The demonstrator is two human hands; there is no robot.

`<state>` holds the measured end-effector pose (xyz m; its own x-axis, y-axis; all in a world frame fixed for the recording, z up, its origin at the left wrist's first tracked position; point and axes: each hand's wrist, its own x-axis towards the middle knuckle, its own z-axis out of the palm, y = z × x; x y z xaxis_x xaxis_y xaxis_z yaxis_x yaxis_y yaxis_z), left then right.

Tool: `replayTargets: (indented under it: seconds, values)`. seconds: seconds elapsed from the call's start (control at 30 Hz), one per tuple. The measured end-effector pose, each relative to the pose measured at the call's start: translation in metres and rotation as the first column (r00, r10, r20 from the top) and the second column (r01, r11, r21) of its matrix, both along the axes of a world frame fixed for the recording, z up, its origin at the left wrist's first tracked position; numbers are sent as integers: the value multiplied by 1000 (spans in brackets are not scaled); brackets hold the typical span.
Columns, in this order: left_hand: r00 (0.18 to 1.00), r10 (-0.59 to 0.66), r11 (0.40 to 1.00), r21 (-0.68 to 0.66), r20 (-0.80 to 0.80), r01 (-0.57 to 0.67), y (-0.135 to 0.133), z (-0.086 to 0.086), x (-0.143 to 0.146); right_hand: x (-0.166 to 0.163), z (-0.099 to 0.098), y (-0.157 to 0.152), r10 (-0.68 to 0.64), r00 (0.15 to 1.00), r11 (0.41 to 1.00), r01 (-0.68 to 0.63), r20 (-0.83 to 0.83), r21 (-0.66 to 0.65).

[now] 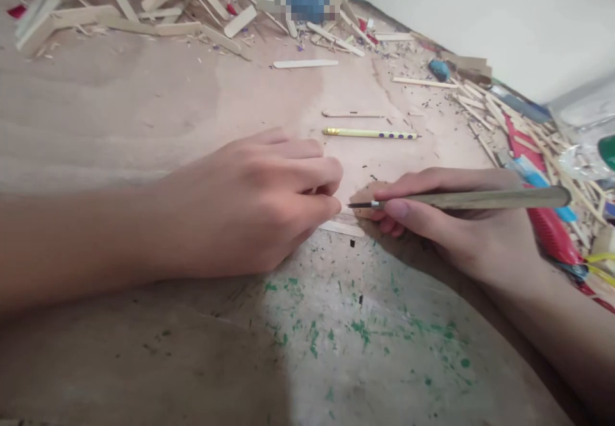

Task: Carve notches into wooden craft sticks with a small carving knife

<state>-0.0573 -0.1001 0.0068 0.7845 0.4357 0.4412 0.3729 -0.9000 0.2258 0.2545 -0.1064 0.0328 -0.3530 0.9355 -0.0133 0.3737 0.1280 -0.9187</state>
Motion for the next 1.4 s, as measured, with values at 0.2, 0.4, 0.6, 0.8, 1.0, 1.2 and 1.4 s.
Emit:
replayTargets:
  seconds: [0.2,0.4,0.6,0.8,1.0,1.2,1.4]
  values:
    - [996,32,999,46,-83,-29,-7,3,1,-5,4,-2,-1,999,1000,0,34,17]
    - [994,-2,973,230,-110,28,-13,10,4,-6,6,-1,14,999,998,-16,39,63]
    - [994,10,949,315,-113,26,-11,8,3,3,8,6,111,987,976,-131,118,176]
    - [993,10,949,313,-118,27,-13,7,2,5,3,6,114,988,974,-132,100,184]
    - [994,0,948,315,-111,35,-11,10,2,5,4,6,100,992,978,-112,76,178]
    - [992,17,944,328,-123,24,-11,10,0,5,2,5,108,994,983,-109,18,151]
    - [992,5,949,315,-127,36,-11,10,1,8,-1,3,83,996,988,-85,20,127]
